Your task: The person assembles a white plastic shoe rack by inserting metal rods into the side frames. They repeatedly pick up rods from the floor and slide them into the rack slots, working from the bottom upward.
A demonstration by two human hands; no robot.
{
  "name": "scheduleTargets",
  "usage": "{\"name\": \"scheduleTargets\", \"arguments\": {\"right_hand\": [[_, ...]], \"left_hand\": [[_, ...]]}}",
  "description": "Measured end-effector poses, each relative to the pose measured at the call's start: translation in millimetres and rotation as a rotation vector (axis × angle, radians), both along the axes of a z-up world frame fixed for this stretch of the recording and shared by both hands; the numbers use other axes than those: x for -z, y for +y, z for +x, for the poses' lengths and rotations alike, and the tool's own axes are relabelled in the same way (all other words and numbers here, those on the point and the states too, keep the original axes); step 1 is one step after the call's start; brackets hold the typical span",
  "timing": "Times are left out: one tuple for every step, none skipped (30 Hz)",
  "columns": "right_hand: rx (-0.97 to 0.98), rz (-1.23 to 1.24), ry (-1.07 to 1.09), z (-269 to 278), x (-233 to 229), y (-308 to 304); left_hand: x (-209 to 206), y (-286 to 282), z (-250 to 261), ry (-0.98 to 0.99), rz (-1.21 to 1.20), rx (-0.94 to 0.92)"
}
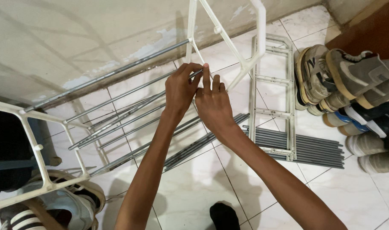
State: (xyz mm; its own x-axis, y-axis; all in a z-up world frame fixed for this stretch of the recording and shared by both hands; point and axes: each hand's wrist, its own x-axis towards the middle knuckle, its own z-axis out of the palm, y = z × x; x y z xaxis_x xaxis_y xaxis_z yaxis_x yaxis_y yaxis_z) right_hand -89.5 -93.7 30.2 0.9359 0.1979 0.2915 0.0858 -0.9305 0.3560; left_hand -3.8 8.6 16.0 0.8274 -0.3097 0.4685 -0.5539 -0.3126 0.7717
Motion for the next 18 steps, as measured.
{"name": "scheduleTargets", "arguments": {"right_hand": [[0.011,0.005,0.018,1,0,0],[0.023,0.009,0.038,1,-1,1],[0.034,0.013,0.057,1,-1,1],[0.038,0.017,0.058,2,-1,1],[0.042,0.022,0.060,3,-2,1],[0.047,0.028,0.063,2,-2,1],[0.039,0.036,0.052,2,-2,1],[0.031,0.042,0.040,2,-2,1],[0.022,0.049,0.028,2,-3,1],[0.021,0.053,0.026,2,-3,2],[0.019,0.057,0.024,1,-3,2],[0.019,0.060,0.022,1,-4,2],[0.014,0.071,0.020,2,-4,2],[0.012,0.084,0.022,2,-3,2],[0.009,0.096,0.023,2,-3,1],[0.011,0.097,0.030,2,-3,1],[0.012,0.097,0.038,2,-3,1],[0.014,0.096,0.045,2,-3,1]], "left_hand": [[0,0,0,-0.012,-0.013,-0.001],[1,-1,-1,-0.024,-0.026,-0.002],[2,-1,-1,-0.035,-0.039,-0.003],[3,-1,1,-0.064,-0.018,0.008],[3,0,4,-0.093,0.003,0.019],[4,0,6,-0.121,0.027,0.032],[4,1,7,-0.054,0.044,0.040],[5,1,9,0.012,0.061,0.048],[5,2,9,0.077,0.077,0.057],[6,3,10,0.091,0.026,0.085],[6,4,11,0.104,-0.025,0.114],[7,5,12,0.118,-0.078,0.144],[7,5,15,0.100,-0.115,0.175],[8,5,18,0.084,-0.150,0.207],[8,4,19,0.068,-0.186,0.240],[7,3,18,0.065,-0.115,0.184],[6,2,17,0.062,-0.043,0.128],[5,1,15,0.059,0.028,0.072]]}}
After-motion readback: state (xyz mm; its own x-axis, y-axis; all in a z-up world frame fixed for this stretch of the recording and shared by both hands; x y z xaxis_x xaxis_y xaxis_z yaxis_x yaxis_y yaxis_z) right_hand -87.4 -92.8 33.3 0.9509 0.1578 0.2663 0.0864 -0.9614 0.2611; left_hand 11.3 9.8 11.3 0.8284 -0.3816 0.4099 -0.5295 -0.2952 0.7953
